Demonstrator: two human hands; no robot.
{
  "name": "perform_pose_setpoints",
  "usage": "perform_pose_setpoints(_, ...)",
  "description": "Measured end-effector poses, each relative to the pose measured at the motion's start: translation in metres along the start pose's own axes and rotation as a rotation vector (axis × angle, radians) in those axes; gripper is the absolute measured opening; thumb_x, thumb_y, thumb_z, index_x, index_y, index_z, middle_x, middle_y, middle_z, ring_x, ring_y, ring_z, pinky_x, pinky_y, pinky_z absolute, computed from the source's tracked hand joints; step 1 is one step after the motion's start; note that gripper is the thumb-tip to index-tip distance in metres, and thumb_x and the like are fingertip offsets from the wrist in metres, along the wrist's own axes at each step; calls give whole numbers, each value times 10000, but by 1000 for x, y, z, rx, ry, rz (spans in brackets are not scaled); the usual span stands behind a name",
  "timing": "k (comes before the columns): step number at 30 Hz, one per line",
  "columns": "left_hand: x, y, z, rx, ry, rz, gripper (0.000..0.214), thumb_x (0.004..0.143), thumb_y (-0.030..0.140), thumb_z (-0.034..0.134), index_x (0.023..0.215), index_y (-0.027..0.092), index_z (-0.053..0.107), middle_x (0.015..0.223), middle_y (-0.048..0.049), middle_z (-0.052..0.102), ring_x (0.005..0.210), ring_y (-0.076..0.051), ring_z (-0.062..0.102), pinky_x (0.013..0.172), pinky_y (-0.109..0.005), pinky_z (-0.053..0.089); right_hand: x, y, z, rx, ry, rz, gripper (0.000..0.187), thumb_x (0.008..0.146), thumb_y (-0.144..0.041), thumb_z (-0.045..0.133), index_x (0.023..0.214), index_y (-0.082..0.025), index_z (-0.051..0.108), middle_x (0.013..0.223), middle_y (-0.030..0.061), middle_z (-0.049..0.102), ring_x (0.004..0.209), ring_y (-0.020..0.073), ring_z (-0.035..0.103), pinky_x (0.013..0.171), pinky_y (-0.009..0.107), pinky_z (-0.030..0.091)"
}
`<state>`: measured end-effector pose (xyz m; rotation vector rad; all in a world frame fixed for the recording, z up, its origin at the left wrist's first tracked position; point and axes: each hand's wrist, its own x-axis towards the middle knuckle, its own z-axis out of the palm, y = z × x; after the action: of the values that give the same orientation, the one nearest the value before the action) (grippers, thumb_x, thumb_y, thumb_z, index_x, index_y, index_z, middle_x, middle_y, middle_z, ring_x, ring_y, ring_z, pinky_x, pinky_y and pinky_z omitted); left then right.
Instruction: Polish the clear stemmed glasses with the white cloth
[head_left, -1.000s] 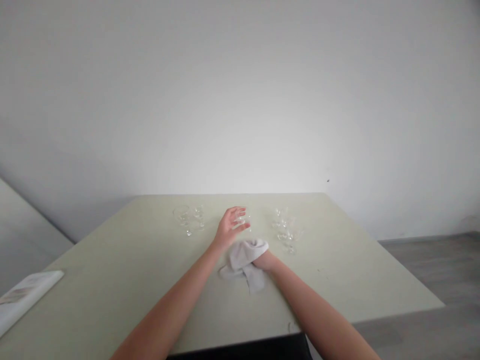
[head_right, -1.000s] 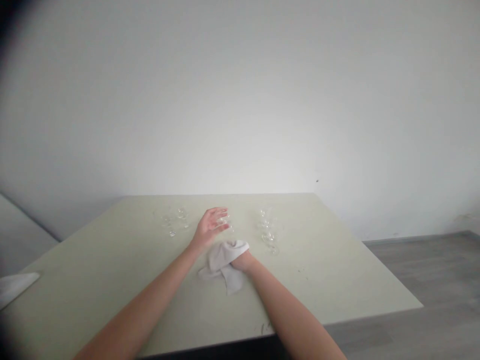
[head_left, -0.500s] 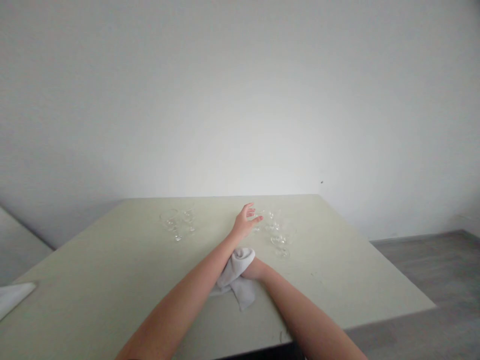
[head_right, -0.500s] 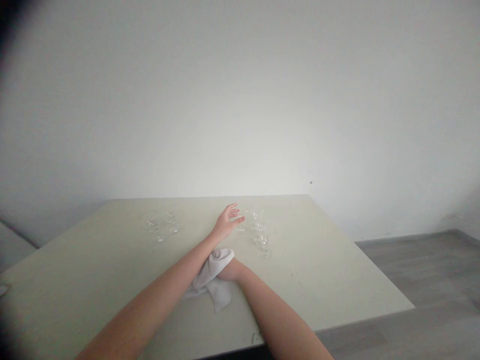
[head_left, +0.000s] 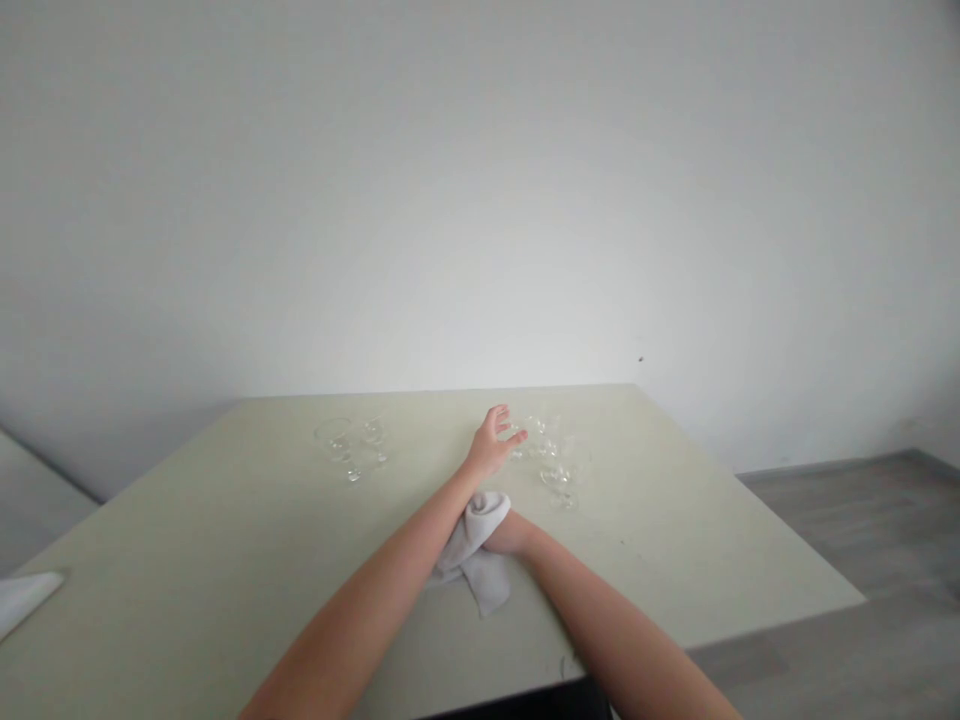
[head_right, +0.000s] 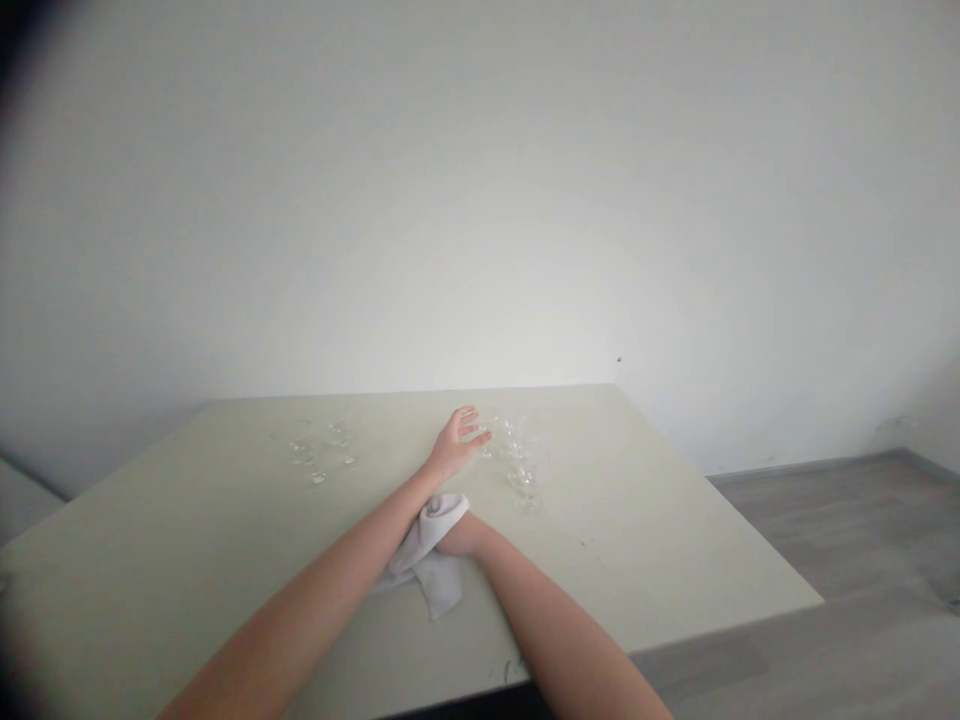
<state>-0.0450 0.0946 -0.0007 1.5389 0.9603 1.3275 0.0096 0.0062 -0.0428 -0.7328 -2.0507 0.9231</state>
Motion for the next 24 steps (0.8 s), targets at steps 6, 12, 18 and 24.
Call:
perform_pose_setpoints(6,-33,49,-57,287,188,355,596,784,375,698,1297,247,422,1353,-123,484,1234,-266,481,992,-420,420,-5,-10,-7,255,-31,30,226,806,-343,551,837,-211,732,917,75,740,894,218,680,910,321,513)
perform_pose_setpoints(12,-78,43,-181,546,829,540,852,694,380,767,1366,167,288,1457,-180,288,1375,-306,286,1143,-509,221,-4,-19,-9,652,216,148,288,776,-376,676,1003,-199,695,982,54,715,947,186,664,943,317,488)
perform_pose_setpoints(18,-71,-13,-226,583,887,314,1060,471,438,871,1310,154,287,1354,-168,380,1280,-283,403,1109,-490,302,-3,-29,-11,990,219,233,411,716,-371,762,1070,-182,675,1057,57,710,912,176,668,806,276,532)
perform_pose_setpoints(24,-61,-29,-230,380,747,-18,581,576,295,786,1017,191,423,893,-5,586,806,-171,628,796,-395,536,-5,-9,-12,1030,356,298,415,623,-402,815,962,-198,689,907,29,733,796,187,674,763,310,548)
